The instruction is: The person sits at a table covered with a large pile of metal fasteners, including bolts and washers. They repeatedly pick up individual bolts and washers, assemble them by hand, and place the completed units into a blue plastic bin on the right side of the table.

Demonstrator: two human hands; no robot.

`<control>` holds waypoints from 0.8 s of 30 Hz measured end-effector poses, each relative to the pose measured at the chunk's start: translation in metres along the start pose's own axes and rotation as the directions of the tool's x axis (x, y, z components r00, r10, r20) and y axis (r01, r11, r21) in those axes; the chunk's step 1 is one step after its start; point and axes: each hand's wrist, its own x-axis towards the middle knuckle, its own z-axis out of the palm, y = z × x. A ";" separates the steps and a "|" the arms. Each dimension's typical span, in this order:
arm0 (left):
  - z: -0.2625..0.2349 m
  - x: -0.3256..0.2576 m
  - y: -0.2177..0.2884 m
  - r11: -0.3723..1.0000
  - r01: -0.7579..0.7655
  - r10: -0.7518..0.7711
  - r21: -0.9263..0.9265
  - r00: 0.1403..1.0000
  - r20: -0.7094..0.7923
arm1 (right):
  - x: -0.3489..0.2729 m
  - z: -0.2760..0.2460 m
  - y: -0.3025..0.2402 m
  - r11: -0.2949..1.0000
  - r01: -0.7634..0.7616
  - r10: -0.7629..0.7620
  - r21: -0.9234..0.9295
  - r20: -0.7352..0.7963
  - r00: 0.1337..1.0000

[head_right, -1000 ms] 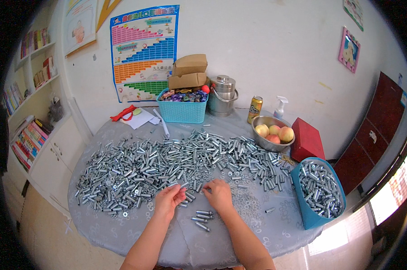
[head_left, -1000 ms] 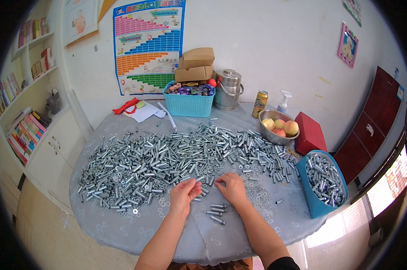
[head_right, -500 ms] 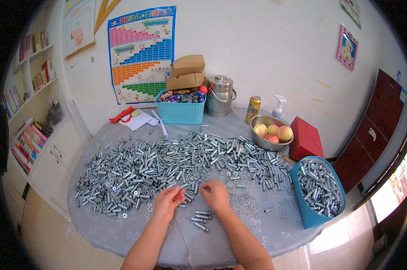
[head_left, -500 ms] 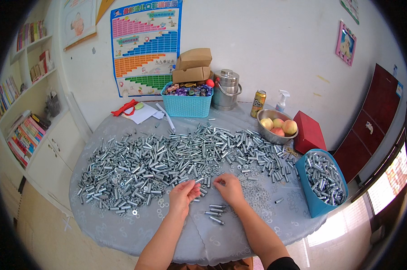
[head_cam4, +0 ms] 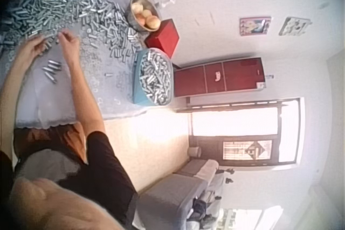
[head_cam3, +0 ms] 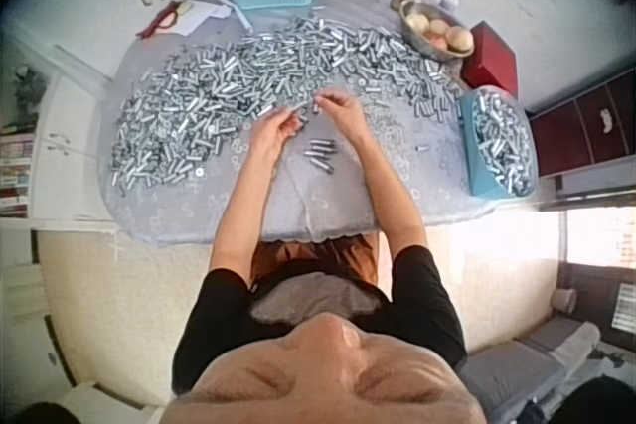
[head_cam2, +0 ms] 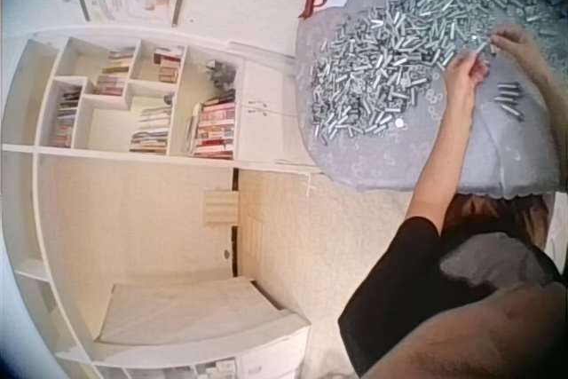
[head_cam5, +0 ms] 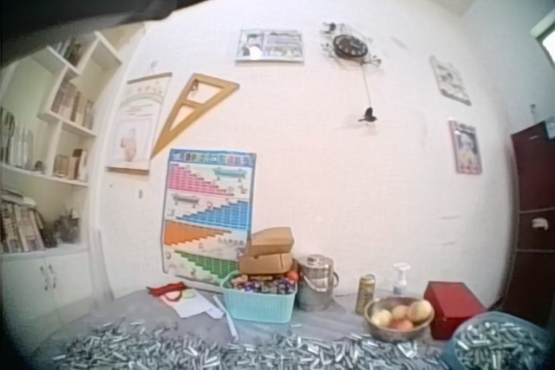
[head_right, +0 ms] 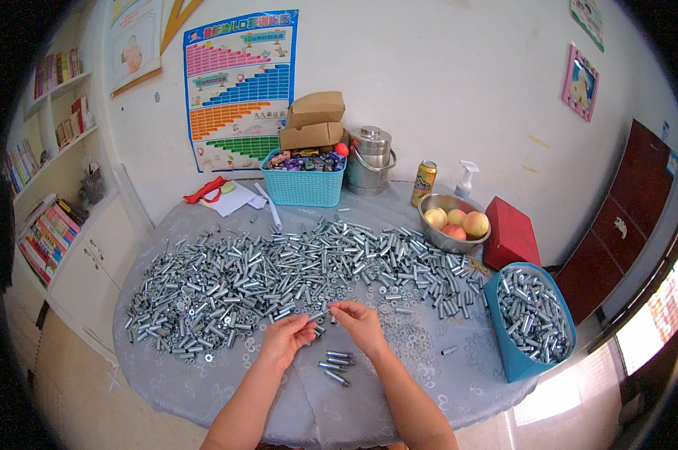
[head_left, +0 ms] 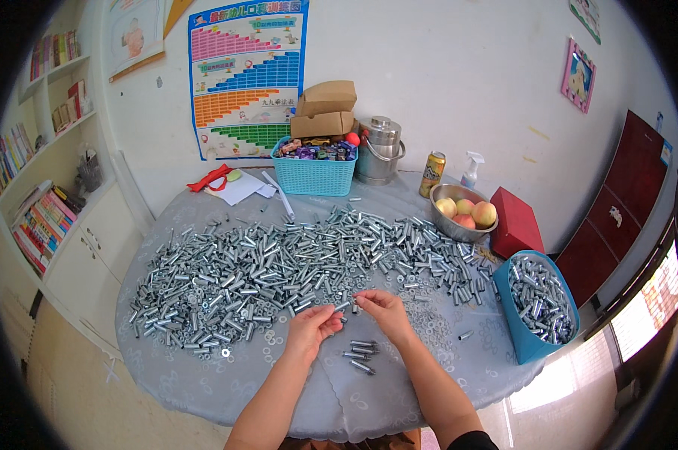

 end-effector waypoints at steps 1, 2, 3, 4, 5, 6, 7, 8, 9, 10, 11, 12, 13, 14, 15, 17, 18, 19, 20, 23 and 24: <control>-0.001 0.000 0.000 1.000 0.009 -0.009 -0.019 1.000 0.011 | 0.000 0.000 0.001 0.999 0.016 -0.016 -0.038 0.006 1.000; -0.002 0.001 -0.001 0.999 0.020 -0.019 -0.037 1.000 0.022 | 0.000 0.000 0.003 0.997 0.031 -0.030 -0.074 0.012 0.999; -0.002 0.001 -0.001 0.998 0.022 -0.021 -0.053 0.999 0.027 | 0.000 0.000 0.003 0.993 0.047 -0.045 -0.111 0.019 0.999; -0.003 0.002 -0.001 0.997 0.025 -0.023 -0.069 0.999 0.032 | 0.000 0.002 0.003 0.991 0.061 -0.058 -0.116 0.022 0.998; -0.004 0.002 -0.001 0.996 0.028 -0.025 -0.086 0.999 0.037 | 0.000 0.003 0.001 0.990 0.074 -0.071 -0.122 0.025 0.997; -0.006 0.004 -0.002 0.994 0.017 -0.013 -0.109 0.999 0.036 | -0.001 0.004 0.000 0.988 0.087 -0.084 -0.128 0.028 0.996; -0.008 0.006 -0.003 0.991 0.006 -0.001 -0.132 0.999 0.035 | -0.001 0.005 0.001 0.923 0.224 -0.220 -0.314 0.049 0.974; -0.010 0.008 -0.003 0.988 -0.006 0.011 -0.155 0.999 0.034 | 0.000 0.005 0.001 0.804 0.346 -0.345 -0.484 0.094 0.934; -0.011 0.009 -0.003 0.987 -0.012 0.017 -0.163 0.999 0.032 | 0.000 0.006 0.002 0.638 0.446 -0.452 -0.627 0.164 0.877; -0.012 0.009 -0.003 0.985 -0.018 0.023 -0.170 0.999 0.029 | 0.000 0.006 0.006 0.564 0.473 -0.456 -0.676 0.223 0.862; -0.012 0.009 -0.002 0.984 -0.023 0.029 -0.178 0.999 0.028 | 0.001 0.006 0.010 0.485 0.499 -0.454 -0.719 0.280 0.846; -0.011 0.009 -0.002 0.984 -0.019 0.025 -0.178 0.999 0.031 | 0.001 0.007 0.013 0.401 0.522 -0.447 -0.753 0.337 0.829; -0.010 0.008 -0.001 0.984 -0.015 0.022 -0.178 0.999 0.034 | 0.002 0.008 0.013 0.372 0.523 -0.448 -0.767 0.345 0.825; -0.010 0.008 0.000 0.984 -0.013 0.020 -0.179 0.999 0.036 | 0.002 0.011 0.013 0.344 0.524 -0.449 -0.779 0.354 0.821; -0.010 0.008 0.000 0.984 -0.012 0.020 -0.177 0.999 0.041 | 0.003 0.012 0.013 0.315 0.525 -0.450 -0.791 0.362 0.816; -0.012 0.009 -0.002 0.985 -0.010 0.019 -0.175 0.999 0.050 | 0.005 0.010 0.014 0.313 0.511 -0.424 -0.800 0.364 0.830; -0.012 0.009 -0.002 0.985 -0.011 0.020 -0.171 0.999 0.048 | 0.005 0.009 0.014 0.312 0.504 -0.410 -0.805 0.365 0.836; -0.011 0.008 -0.001 0.986 -0.013 0.021 -0.167 0.999 0.047 | 0.005 0.007 0.013 0.330 0.488 -0.399 -0.808 0.349 0.848; -0.010 0.007 -0.001 0.987 -0.015 0.023 -0.163 0.999 0.046 | 0.004 0.004 0.012 0.347 0.472 -0.387 -0.810 0.334 0.859; -0.010 0.007 -0.002 0.990 -0.002 0.009 -0.143 0.999 0.045 | -0.003 0.004 0.001 0.690 0.234 -0.267 -0.685 0.060 0.962; -0.009 0.006 -0.002 0.990 -0.001 0.007 -0.140 0.999 0.042 | -0.005 0.004 -0.002 0.814 0.113 -0.175 -0.570 -0.056 0.983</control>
